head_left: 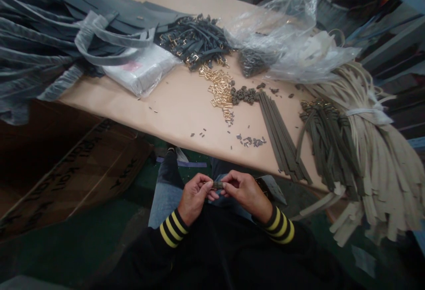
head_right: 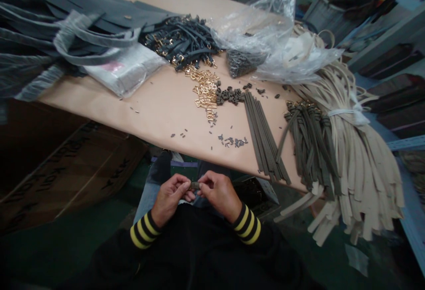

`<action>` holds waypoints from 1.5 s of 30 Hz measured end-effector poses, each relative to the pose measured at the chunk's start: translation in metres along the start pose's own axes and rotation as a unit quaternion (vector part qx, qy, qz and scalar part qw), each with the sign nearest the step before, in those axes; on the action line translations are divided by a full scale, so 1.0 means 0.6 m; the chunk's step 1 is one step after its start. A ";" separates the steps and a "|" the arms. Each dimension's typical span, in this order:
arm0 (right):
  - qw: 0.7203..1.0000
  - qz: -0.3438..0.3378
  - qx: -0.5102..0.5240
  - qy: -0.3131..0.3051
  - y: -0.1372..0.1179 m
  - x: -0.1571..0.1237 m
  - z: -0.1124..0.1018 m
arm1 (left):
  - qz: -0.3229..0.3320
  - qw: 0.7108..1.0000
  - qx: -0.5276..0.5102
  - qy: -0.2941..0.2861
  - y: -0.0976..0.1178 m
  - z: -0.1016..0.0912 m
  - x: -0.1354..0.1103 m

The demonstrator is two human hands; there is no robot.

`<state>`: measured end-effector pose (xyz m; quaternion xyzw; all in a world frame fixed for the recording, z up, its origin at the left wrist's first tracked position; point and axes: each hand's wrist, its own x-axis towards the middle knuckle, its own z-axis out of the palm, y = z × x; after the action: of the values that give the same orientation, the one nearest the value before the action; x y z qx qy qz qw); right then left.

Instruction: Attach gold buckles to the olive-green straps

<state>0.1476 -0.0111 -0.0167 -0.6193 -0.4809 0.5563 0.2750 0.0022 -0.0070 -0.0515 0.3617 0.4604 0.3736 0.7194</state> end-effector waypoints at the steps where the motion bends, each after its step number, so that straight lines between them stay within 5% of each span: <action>1: 1.000 0.003 0.004 -0.004 0.000 0.000 0.000 | 0.003 1.000 0.003 0.002 0.000 0.001 0.000; 9: 0.994 -0.058 -0.093 -0.003 -0.007 -0.007 -0.011 | -0.010 1.000 -0.013 -0.005 0.004 0.000 0.001; 22: 0.994 -0.045 -0.095 -0.021 -0.012 -0.005 -0.005 | -0.018 0.997 -0.047 -0.054 -0.002 -0.008 -0.001; 28: 0.995 -0.016 -0.003 -0.096 -0.012 0.004 -0.011 | -0.026 0.994 -0.066 -0.080 -0.010 -0.018 0.003; 45: 0.984 -0.056 0.038 -0.165 0.018 0.029 -0.004 | -0.004 0.986 -0.022 -0.165 -0.001 -0.026 -0.004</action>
<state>0.1514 0.0007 -0.0327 -0.4804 -0.5317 0.6526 0.2462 -0.0126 -0.0064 -0.0559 0.4007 0.3287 0.3164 0.7945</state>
